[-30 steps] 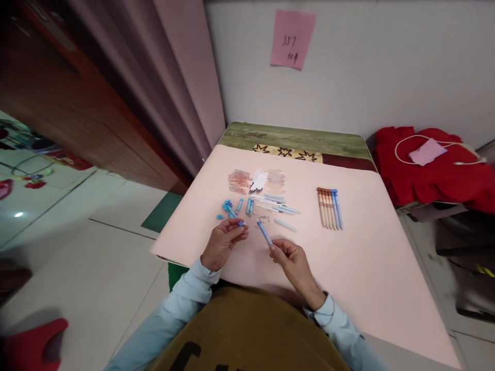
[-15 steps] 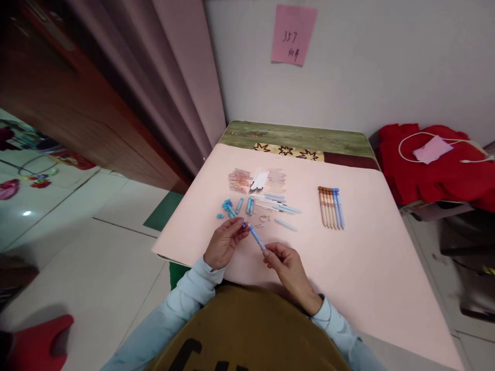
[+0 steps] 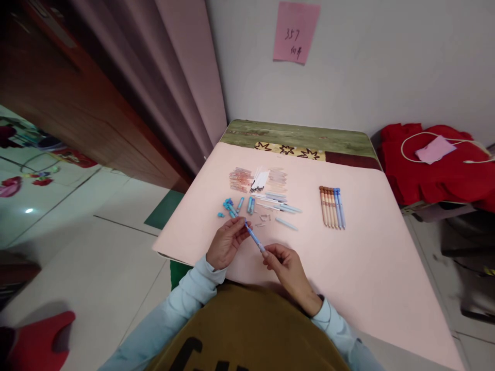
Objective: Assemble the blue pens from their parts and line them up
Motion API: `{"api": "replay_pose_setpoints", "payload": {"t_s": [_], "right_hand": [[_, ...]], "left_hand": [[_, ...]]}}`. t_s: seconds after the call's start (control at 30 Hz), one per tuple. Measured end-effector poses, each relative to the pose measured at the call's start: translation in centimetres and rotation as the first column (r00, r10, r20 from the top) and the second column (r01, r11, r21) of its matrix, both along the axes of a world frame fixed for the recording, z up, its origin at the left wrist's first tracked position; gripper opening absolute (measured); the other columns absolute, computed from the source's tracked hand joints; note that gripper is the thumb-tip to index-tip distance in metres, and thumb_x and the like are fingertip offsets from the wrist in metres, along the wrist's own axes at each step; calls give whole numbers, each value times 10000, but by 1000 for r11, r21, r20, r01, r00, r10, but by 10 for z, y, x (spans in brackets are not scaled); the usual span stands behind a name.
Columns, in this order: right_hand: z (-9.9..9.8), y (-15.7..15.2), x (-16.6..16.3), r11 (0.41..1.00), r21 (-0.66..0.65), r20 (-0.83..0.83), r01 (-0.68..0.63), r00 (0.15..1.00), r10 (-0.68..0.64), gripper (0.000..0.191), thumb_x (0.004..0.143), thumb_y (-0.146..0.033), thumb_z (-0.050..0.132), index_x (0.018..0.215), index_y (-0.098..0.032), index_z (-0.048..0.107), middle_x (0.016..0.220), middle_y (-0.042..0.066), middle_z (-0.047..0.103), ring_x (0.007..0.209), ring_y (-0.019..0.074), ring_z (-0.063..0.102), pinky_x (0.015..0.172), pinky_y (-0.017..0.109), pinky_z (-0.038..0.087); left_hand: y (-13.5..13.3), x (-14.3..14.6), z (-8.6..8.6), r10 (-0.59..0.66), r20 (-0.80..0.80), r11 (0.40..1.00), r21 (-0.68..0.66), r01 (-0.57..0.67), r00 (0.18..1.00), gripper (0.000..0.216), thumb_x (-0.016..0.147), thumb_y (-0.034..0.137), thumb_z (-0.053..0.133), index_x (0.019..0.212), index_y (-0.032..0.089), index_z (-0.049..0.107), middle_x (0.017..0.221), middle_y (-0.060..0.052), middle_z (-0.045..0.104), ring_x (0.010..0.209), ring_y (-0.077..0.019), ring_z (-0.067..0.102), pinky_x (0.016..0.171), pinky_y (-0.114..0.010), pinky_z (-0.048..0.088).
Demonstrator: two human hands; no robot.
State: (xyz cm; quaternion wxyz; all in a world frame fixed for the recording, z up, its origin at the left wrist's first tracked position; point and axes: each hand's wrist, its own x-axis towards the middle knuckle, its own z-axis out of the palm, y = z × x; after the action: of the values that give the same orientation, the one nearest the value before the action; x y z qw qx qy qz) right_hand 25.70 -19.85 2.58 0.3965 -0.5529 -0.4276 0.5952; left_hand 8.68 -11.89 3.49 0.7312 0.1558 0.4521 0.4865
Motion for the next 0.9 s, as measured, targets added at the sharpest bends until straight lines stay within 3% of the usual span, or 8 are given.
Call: {"api": "replay_pose_setpoints", "payload": {"t_s": [0.4,0.73,0.9], "right_hand": [[-3,-1,-1,1000,12,-12,8,1000,-8,419,804,-575,664,899,-168,694,718,28,630,669,146,553,632,269,470],[-3,-3,-6,1000,19,-5,13,1000,-13,421,812,-585,640,874,-170,675,705,31,633,649,147,555,630,274,473],[-2,-3,-7,1000,26,5,12,1000,-12,412,829,-572,631,985,-190,632,724,21,641,674,159,586,633,270,472]], "left_hand": [[-5,7,1,10,-62,995,96,-4,998,335,639,269,840,869,128,642,807,-48,720,766,-148,679,763,-306,550],[-10,16,2,35,-139,983,183,-9,990,323,656,304,823,837,141,612,740,-24,691,685,-152,667,670,-305,546],[-9,22,6,81,-180,975,217,-41,980,333,662,324,817,858,149,613,745,-12,687,664,-151,673,674,-315,551]]}}
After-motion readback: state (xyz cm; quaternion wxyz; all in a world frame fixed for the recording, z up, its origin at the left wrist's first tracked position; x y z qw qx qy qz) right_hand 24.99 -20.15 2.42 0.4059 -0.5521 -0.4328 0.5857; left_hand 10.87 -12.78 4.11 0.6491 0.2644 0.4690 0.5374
